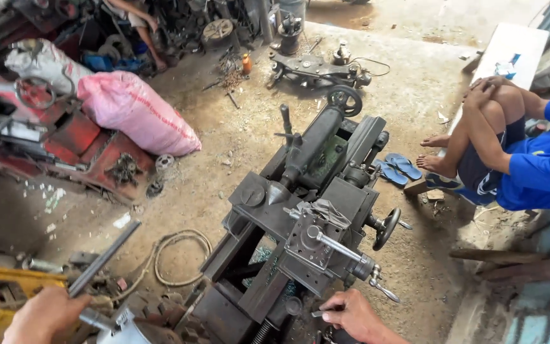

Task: Preparing a manual lathe for operation by cleaning the bed, securing a metal rod in the chuck, and adjusting the tool post.

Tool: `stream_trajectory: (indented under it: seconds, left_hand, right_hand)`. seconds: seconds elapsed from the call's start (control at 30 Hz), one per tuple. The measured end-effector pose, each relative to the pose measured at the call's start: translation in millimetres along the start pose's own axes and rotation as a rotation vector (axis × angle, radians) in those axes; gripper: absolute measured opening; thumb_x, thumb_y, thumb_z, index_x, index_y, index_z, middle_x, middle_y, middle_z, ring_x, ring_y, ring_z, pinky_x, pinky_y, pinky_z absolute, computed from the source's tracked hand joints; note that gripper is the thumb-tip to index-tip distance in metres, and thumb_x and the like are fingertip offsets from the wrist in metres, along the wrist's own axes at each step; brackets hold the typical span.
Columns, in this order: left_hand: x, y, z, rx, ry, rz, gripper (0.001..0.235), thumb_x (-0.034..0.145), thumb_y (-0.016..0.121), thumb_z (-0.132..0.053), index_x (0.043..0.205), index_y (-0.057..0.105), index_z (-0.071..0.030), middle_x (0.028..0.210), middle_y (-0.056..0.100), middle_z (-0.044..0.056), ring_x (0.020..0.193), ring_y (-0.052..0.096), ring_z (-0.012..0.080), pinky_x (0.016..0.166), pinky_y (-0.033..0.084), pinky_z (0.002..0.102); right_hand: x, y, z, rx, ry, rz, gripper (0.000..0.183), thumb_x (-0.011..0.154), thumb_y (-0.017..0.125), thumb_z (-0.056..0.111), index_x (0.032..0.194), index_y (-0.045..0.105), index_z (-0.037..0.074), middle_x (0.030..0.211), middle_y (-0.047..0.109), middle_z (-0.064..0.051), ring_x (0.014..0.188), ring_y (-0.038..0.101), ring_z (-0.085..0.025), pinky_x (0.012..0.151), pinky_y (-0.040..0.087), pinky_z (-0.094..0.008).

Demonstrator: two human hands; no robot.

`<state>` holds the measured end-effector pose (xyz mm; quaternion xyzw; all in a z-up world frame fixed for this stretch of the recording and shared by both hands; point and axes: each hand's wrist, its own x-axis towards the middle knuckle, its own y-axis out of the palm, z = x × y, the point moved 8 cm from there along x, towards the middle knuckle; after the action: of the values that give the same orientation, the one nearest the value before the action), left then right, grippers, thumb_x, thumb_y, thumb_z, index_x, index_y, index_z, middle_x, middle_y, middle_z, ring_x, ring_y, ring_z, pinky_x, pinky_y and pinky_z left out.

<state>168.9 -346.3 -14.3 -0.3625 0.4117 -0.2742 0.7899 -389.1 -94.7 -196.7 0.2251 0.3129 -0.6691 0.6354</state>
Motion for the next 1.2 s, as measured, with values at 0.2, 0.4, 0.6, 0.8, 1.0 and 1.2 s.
stream_trajectory:
  seconds: [0.2,0.4,0.6,0.8,1.0,1.2]
  left_hand:
    - [-49.5,6.3,12.0,-0.179,0.095,-0.161,0.056,0.083,0.068,-0.062,0.107,0.084,-0.013,0.104,0.086,0.018,0.102,0.08,0.039,0.088,0.06,0.046]
    - [-93.1,-3.3,14.9,-0.264,-0.062,-0.379,0.057,0.085,0.062,-0.057,0.1,0.082,-0.006,0.094,0.081,0.018,0.094,0.077,0.0423,0.072,0.059,0.047]
    - [-113.1,22.3,19.5,-0.443,0.128,-1.437,0.027,0.062,0.089,-0.042,0.07,0.068,-0.028,0.076,0.068,-0.005,0.077,0.069,0.0289,0.088,0.049,0.041]
    - [-183.0,47.0,-2.3,-1.234,0.458,-1.564,0.063,0.079,0.089,-0.065,0.09,0.057,-0.012,0.148,0.053,0.011,0.143,0.043,0.0417,0.122,0.029,0.054]
    - [-177.1,112.5,-11.5,-2.398,0.649,-0.886,0.08,0.101,0.022,-0.079,0.122,0.073,-0.02,0.156,0.053,0.011,0.124,0.068,0.0279,0.1,0.054,0.037]
    - [-133.9,110.8,5.9,-2.496,0.224,0.003,0.062,0.085,0.066,-0.061,0.065,0.062,-0.003,0.057,0.06,0.023,0.061,0.071,0.0456,0.066,0.066,0.046]
  right_hand:
    - [29.6,22.0,-6.4,0.041,-0.288,0.01,0.028,0.077,0.074,-0.011,0.097,0.09,0.002,0.077,0.075,-0.006,0.061,0.074,-0.017,0.062,0.062,-0.027]
    - [22.3,43.6,25.3,-0.172,-0.387,-0.009,0.014,0.071,0.081,0.002,0.079,0.085,0.013,0.06,0.077,0.0,0.059,0.065,-0.007,0.062,0.051,-0.025]
    - [4.7,81.6,98.2,-0.48,-0.893,-0.064,0.016,0.08,0.085,0.01,0.094,0.083,0.018,0.083,0.074,-0.006,0.082,0.073,-0.024,0.076,0.057,-0.033]
    - [41.9,164.1,148.7,-0.374,-1.107,-0.016,0.022,0.083,0.083,0.008,0.101,0.081,0.021,0.09,0.073,-0.001,0.086,0.072,-0.022,0.073,0.059,-0.031]
    - [90.3,250.5,153.0,-0.21,-1.042,0.133,0.023,0.079,0.085,0.003,0.097,0.081,0.016,0.086,0.074,-0.005,0.088,0.074,-0.029,0.08,0.061,-0.035]
    - [100.7,276.8,149.8,-0.136,-1.131,0.326,0.019,0.081,0.083,-0.002,0.092,0.079,0.013,0.085,0.069,-0.008,0.097,0.068,-0.033,0.087,0.055,-0.042]
